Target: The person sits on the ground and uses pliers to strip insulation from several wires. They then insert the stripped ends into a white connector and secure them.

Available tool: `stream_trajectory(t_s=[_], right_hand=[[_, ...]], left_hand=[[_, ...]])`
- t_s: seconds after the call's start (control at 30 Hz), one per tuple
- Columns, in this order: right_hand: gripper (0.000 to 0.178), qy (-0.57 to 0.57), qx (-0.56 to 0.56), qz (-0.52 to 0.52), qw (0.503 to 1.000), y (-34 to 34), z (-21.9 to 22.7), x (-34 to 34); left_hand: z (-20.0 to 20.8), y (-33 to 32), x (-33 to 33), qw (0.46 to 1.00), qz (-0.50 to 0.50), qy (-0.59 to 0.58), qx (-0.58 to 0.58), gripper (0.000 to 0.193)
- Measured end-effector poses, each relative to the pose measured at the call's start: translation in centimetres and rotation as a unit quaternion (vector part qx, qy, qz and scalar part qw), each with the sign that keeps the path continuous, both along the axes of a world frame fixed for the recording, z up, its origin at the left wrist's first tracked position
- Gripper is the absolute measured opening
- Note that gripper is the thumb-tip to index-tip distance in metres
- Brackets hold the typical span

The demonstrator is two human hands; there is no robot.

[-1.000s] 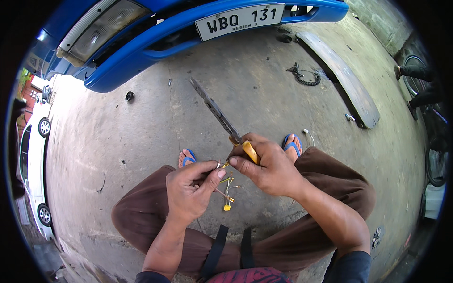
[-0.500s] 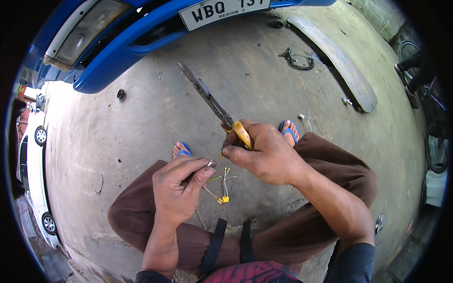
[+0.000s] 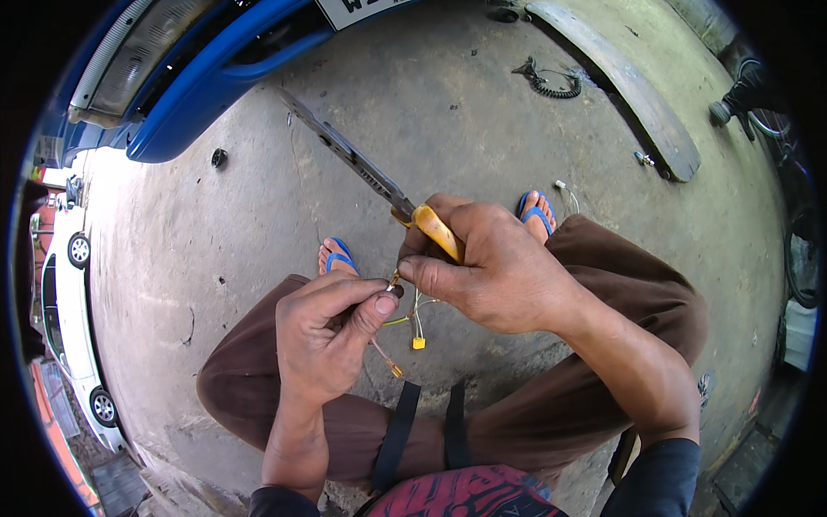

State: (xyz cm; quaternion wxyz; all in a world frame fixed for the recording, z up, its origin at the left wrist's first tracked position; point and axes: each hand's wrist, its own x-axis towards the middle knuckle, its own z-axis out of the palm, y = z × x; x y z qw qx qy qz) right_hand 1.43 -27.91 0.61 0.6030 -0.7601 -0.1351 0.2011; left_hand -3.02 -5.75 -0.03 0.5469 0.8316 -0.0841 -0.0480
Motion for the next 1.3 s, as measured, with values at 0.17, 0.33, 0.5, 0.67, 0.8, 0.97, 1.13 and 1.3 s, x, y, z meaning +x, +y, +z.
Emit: stream_trajectory(t_s=[0.17, 0.33, 0.5, 0.67, 0.8, 0.97, 1.13, 1.3], right_hand=[[0.024, -0.052, -0.015, 0.019, 0.998, 0.1, 0.1, 0.0], [0.02, -0.053, -0.032, 0.029, 0.998, 0.1, 0.5, 0.0], [0.024, -0.128, -0.044, 0.029, 0.99, 0.0, -0.3, -0.2], [0.036, -0.24, -0.15, -0.035, 0.958, -1.6, -1.6, 0.2], [0.027, -0.349, -0.249, 0.021, 0.903, -2.5, -3.0, -0.1], [0.039, -0.393, -0.252, 0.038, 0.884, -2.4, -4.5, -0.5], [0.048, -0.419, -0.277, 0.049, 0.863, -2.3, -4.2, -0.3], [0.048, -0.436, -0.27, 0.044, 0.858, -2.1, -3.9, -0.4]], left_hand=[[-0.3, 0.2, 0.1, 1.0, -0.005, 0.004, -0.005, 0.016], [-0.7, 0.2, 0.0, 0.998, 0.008, 0.057, -0.04, 0.017], [-1.0, 0.3, 0.1, 0.996, 0.014, 0.069, -0.049, 0.019], [0.3, 1.9, 0.7, 0.979, 0.052, 0.06, -0.186, 0.015], [1.6, 3.8, 1.5, 0.954, 0.058, 0.06, -0.29, 0.015], [1.6, 4.1, 1.4, 0.938, 0.077, 0.072, -0.33, 0.016], [0.8, 4.3, 1.3, 0.931, 0.046, 0.07, -0.354, 0.016], [0.2, 5.0, 1.3, 0.924, 0.021, 0.092, -0.371, 0.022]])
